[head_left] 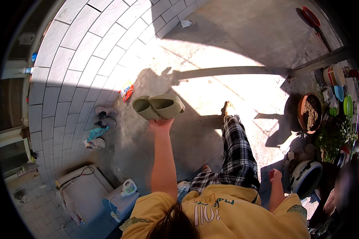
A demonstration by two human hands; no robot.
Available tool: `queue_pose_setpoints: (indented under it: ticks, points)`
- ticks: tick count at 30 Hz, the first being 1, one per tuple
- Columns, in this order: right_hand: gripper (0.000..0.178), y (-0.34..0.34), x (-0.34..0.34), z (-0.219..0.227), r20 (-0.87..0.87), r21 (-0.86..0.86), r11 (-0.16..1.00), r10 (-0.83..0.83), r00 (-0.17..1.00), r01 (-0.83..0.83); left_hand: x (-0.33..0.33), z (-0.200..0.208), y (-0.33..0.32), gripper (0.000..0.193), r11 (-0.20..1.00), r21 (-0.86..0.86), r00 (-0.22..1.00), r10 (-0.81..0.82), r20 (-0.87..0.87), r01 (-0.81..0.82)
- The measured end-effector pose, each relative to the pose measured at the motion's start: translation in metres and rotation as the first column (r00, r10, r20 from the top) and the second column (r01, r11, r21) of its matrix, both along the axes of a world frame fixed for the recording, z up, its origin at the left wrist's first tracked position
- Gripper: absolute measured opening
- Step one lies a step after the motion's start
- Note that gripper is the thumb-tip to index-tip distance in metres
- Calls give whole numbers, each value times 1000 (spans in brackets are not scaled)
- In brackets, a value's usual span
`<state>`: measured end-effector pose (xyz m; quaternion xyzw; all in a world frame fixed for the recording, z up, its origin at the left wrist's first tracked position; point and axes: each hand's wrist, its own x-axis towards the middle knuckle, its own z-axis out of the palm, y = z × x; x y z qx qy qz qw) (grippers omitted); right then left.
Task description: The person washes a pair of white character-themed clogs and a pair of beige slides using a blue brush and water from a pink basin. They scrub the shoes thoroughly, rinse them, and then place the cleaned footwear on the ground to dry.
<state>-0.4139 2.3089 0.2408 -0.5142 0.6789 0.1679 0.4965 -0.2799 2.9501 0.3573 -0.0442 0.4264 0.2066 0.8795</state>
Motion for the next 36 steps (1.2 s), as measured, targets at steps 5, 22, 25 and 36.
queue_pose_setpoints:
  ticks: [5,22,25,36]
  points:
    - [26,195,269,163,594,-112,683,628,502,-722,137,39,2,48,993,-70,994,100,46,-97]
    - [18,262,391,209,51,-115,765,641,765,-633,423,-162,226,41,903,-84,903,426,57,-421]
    - [20,303,403,209,-180,-87,781,598,781,-618,470,-226,268,37,878,-133,886,463,-12,-460]
    - [21,452,503,167,-454,69,690,665,593,-721,547,-376,364,38,813,-223,816,568,109,-537]
